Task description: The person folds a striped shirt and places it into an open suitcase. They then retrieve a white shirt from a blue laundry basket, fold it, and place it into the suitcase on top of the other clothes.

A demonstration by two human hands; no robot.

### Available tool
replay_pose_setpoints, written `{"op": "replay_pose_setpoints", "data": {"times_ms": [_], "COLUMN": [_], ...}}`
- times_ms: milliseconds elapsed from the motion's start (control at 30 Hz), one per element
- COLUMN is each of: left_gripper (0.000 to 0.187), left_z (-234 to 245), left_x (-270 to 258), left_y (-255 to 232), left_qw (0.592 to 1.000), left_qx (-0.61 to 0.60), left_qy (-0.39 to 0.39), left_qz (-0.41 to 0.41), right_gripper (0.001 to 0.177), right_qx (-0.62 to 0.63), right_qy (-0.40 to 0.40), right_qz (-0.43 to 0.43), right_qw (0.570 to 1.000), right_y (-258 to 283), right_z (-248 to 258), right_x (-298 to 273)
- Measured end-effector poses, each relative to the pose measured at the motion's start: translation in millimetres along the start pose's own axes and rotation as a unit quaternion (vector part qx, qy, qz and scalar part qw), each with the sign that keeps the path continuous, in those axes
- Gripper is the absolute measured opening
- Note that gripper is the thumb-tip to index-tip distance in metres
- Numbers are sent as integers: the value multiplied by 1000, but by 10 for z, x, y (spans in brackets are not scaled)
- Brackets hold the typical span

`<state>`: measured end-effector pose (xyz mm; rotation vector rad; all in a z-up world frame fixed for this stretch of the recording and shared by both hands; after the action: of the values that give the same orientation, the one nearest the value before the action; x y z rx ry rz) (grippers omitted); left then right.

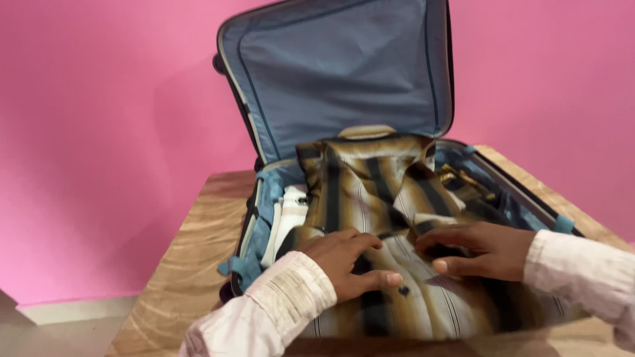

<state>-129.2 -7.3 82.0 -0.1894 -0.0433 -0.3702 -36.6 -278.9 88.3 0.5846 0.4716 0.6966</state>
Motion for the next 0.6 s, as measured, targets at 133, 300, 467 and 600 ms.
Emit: {"op": "replay_pose_setpoints", "data": {"times_ms": [133,300,467,600], "left_gripper": [110,116,109,90], "left_z": [63,3,-191,-161], "left_x": [-389,-684,-821,-877], "left_y": [37,30,-15,123], "left_qw": [998,992,982,980], "left_qx": [39,107,170,144], "left_qy": [25,-6,-55,-121], "left_qz": [-41,-67,-61,-70], "right_gripper": [93,126,99,85], "right_qx": [-58,-257,-295,-280], "right_qy": [-15,-130,-200,-194], "right_qz": [147,232,235,200], "right_qw": [987,929,904,919], "right_y": [-45,-192,-263,-250], "right_z": [-148,-428,-655,-471], "right_x": [-369,-572,-570,-609]}}
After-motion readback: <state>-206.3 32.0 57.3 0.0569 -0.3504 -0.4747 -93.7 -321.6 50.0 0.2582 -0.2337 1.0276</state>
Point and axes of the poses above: each hand's wrist, its own x-axis towards the middle knuckle, its own z-axis out of the back of the hand, y = z × x, the point moved 1 cm from there along x, towards the middle knuckle, and after that the axes turned 11 degrees about x, right-handed, at the moved point
